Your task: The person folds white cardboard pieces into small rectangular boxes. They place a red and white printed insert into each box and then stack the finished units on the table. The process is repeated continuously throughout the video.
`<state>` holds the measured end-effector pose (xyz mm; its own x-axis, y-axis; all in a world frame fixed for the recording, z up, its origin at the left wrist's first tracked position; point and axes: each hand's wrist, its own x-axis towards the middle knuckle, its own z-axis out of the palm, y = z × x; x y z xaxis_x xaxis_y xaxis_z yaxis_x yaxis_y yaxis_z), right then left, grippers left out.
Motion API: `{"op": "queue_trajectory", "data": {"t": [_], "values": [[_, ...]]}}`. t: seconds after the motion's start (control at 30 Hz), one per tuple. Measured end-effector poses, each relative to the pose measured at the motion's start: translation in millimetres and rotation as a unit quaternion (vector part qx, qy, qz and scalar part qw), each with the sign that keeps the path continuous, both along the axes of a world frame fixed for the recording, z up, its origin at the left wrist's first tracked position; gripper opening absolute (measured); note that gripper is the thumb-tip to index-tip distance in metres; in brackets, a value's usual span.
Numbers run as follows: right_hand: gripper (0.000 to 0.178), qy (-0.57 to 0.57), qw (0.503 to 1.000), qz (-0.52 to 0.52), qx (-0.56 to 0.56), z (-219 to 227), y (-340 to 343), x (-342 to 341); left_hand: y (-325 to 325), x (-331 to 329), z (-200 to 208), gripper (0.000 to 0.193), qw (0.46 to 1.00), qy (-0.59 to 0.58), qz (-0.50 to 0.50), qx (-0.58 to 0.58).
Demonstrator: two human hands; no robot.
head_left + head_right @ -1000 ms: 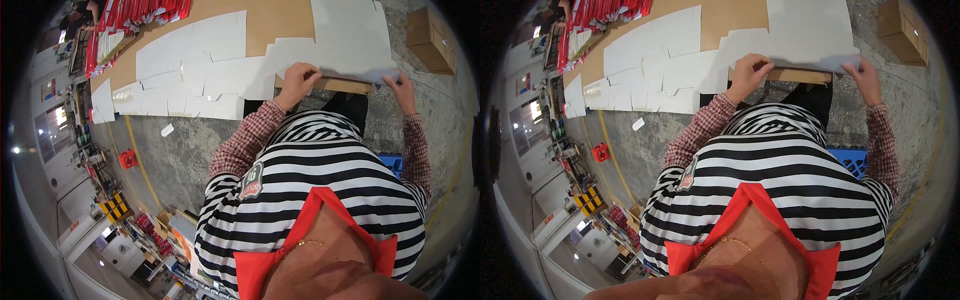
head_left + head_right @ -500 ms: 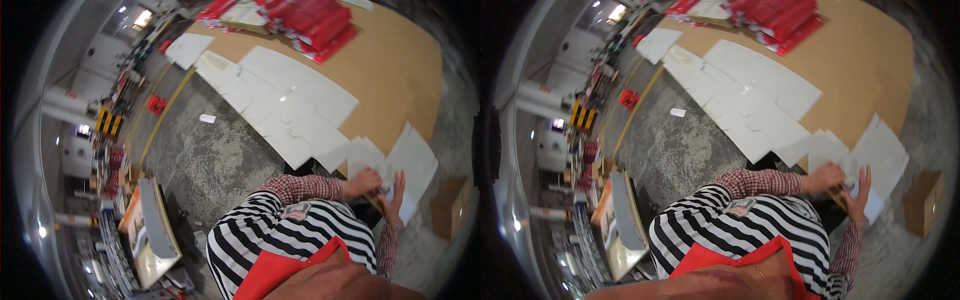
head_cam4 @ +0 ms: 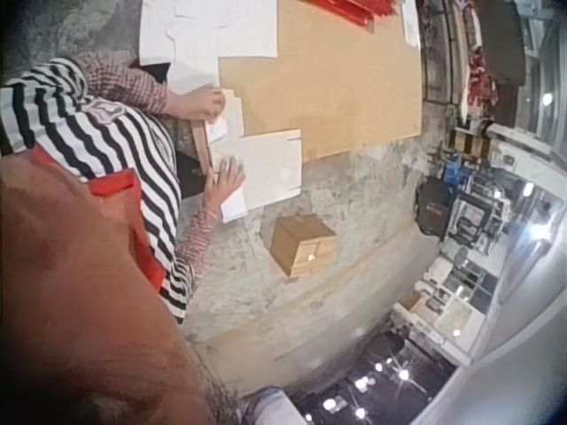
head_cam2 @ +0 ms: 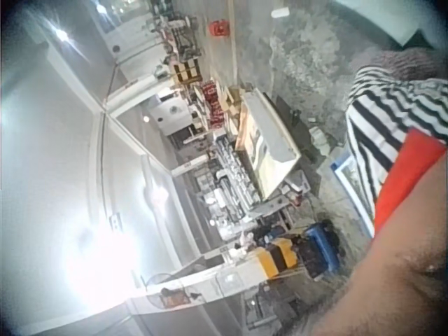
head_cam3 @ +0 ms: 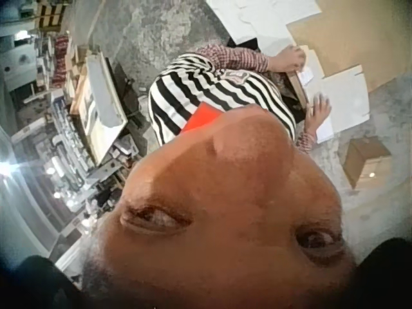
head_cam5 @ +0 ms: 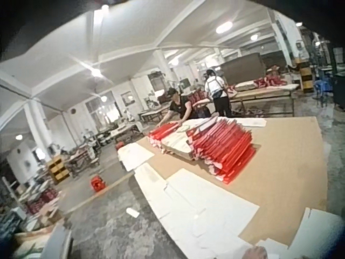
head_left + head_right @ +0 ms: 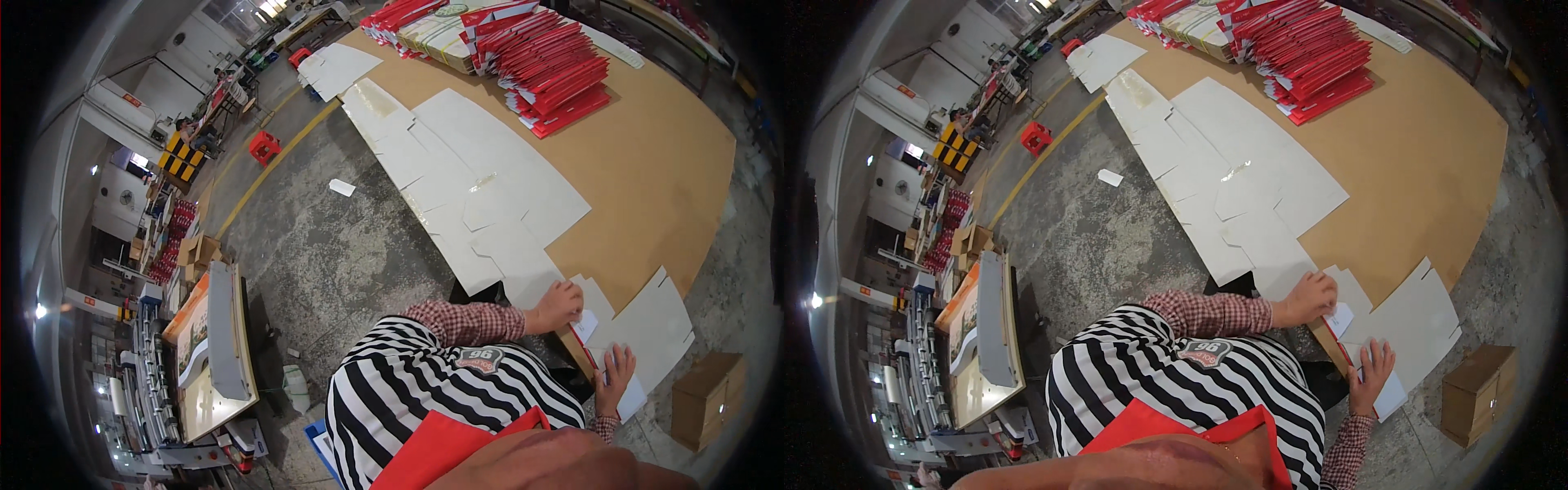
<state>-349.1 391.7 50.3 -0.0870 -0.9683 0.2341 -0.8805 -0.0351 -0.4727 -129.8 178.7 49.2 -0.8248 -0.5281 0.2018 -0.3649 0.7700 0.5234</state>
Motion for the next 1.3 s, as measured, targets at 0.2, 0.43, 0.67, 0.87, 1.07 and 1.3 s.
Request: {"op": "queue_trajectory", "data": {"t": [0.2,0.43,0.67,0.87,1.07,1.3], "values": [[0.048,0.068,0.996,-0.040,-0.039,2.5,4.4,3.8,55.0,-13.2,-7.4,0.085,0.966,-0.014,-0.231,-0.117],[0.052,-0.449,0.609,-0.544,-0.362,-37.0,81.9,11.9,52.0,-29.8,-2.3,0.128,0.948,-0.024,-0.302,-0.100],[0.058,-0.347,0.846,-0.361,-0.181,17.6,9.2,16.0,92.6,-65.5,-25.8,0.144,0.920,0.026,-0.378,-0.098],[0.076,0.015,0.992,0.019,0.125,56.1,-42.0,5.4,12.2,8.6,-4.5,0.053,0.934,-0.038,-0.186,-0.302],[0.080,-0.077,0.983,-0.089,-0.142,40.0,-28.6,7.6,-82.7,-28.3,9.0,0.026,0.914,-0.248,-0.291,0.133],[0.056,0.109,0.989,-0.098,0.018,-5.7,-23.3,2.2,-119.6,23.9,44.0,0.039,0.948,-0.104,-0.022,0.299]]}}
